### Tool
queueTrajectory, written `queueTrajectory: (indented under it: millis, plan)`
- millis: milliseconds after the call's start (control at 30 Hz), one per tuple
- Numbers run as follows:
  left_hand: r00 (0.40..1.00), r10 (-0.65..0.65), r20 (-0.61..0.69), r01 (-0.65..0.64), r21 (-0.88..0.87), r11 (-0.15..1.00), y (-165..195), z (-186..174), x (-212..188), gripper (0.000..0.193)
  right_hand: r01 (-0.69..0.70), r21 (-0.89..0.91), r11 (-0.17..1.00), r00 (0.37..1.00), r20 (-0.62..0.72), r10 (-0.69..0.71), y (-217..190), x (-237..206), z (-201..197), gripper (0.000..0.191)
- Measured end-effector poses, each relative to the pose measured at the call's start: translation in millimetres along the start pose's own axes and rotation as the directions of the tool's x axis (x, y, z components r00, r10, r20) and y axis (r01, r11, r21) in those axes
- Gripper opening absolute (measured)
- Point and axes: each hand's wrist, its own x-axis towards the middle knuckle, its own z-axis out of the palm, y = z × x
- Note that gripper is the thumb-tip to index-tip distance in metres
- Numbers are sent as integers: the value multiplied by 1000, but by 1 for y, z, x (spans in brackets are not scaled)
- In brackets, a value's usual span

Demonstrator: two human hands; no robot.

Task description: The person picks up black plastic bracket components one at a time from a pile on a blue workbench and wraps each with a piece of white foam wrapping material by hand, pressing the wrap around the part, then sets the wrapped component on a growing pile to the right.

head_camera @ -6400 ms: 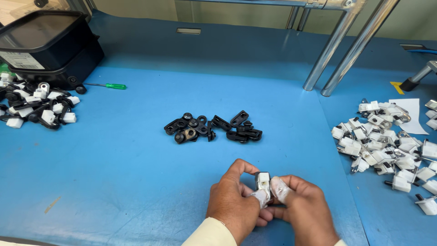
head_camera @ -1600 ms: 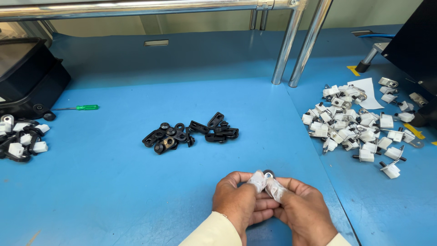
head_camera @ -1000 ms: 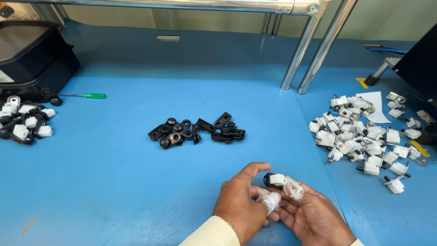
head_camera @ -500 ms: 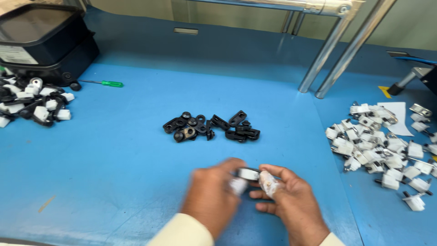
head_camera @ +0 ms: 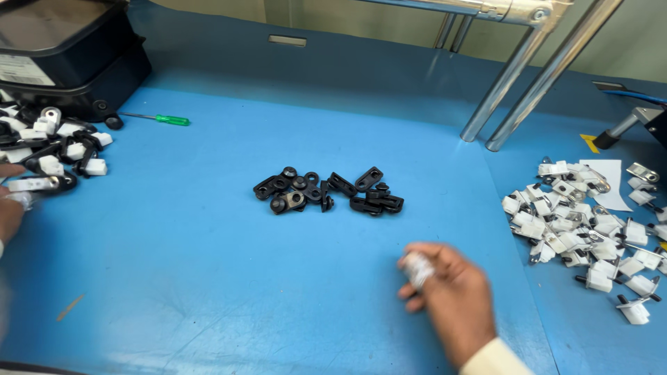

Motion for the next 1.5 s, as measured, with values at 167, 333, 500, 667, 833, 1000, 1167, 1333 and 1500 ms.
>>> queueTrajectory:
  millis: [167,333,500,667,833,1000,1167,1333,1500]
  plan:
    - [1000,1,-23,0,49,999,-21,13,5,47,321,-206,924,944,-15,-331,-29,69,-6,25]
    - [979,88,-186,-85,26,996,-17,2,-9,50,272,-654,706,942,32,-334,-58,144,28,29]
    - [895,243,-374,-385,-373,844,60,-7,-52,47,193,-361,912,981,43,-191,-60,176,42,21]
    - [906,408,-117,-344,-765,544,209,-6,-116,20,203,-124,971,975,-62,-212,-69,154,20,13]
    - [829,557,49,-201,-903,379,314,-21,-176,24,364,-48,930,931,43,-362,-66,84,-13,13]
    - [645,680,348,-42,-873,487,320,-32,-227,15,177,-135,975,979,-74,-188,-26,25,-79,22]
    - [564,555,612,71,-705,706,309,-47,-252,13,-97,-887,451,912,-261,-317,17,20,-225,39]
    - [502,542,674,-166,-540,825,313,-64,-256,37,-100,-966,237,964,-153,-217,95,65,-316,49]
    - [444,550,707,-214,-512,832,314,-70,-254,32,16,-824,567,946,-171,-275,114,71,-335,61]
